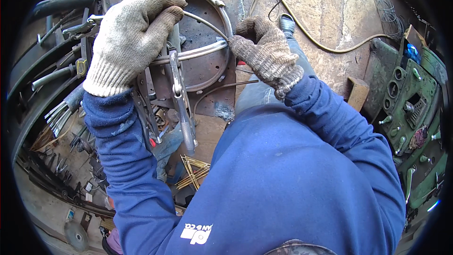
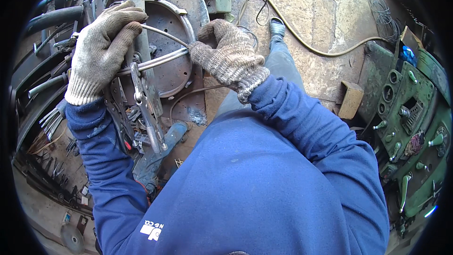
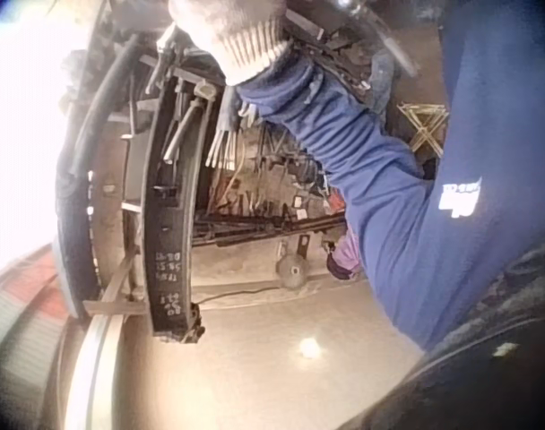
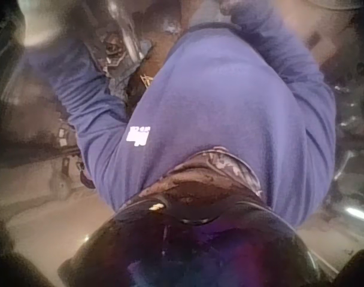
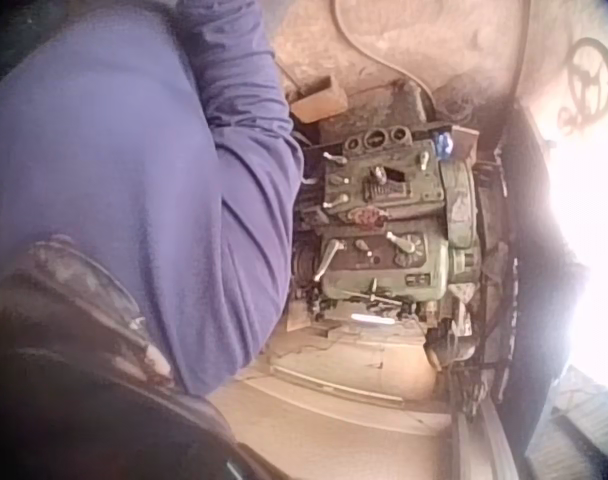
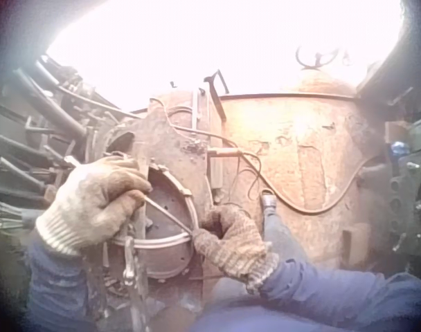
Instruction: The person grinds a metal rod with an angle grinder, positions the rod against a clamped metal fixture, welds it using a welding tool, and grinds the metal assembly with the angle grinder.
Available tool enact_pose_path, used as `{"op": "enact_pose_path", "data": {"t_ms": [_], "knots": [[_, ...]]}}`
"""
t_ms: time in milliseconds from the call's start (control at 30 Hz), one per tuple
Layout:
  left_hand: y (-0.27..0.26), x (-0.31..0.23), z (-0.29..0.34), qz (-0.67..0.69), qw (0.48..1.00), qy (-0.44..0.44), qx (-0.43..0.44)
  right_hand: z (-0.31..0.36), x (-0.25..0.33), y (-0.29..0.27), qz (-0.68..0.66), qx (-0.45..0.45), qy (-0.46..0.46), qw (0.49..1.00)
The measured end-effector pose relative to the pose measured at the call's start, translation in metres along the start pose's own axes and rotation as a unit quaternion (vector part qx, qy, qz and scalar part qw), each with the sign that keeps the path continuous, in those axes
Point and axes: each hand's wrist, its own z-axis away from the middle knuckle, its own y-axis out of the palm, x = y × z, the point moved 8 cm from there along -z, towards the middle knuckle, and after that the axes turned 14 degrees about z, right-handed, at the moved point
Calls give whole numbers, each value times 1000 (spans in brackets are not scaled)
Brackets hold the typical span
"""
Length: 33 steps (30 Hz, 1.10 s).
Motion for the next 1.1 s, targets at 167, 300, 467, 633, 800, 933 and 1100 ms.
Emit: {"op": "enact_pose_path", "data": {"t_ms": [167,300,467,633,800,933,1100], "knots": [[0,1,0,4,1000,5,-2,2,8,-4,5,-5,-3,1000],[0,-1,0,-9,1000,3,-1,0,4,-4,-6,7,-16,1000],[-1,-1,-1,-3,1000,-1,0,-4,-18,-15,-36,67,-37,996],[-1,-3,0,-12,1000,4,10,2,-34,-10,-333,106,81,933],[-3,-5,0,-21,999,34,13,3,-48,-24,-344,80,89,931],[-4,-3,4,-33,999,39,6,3,-40,-27,-290,74,75,951],[-5,-14,0,-58,997,49,9,-1,-23,-31,-282,69,59,955]]}}
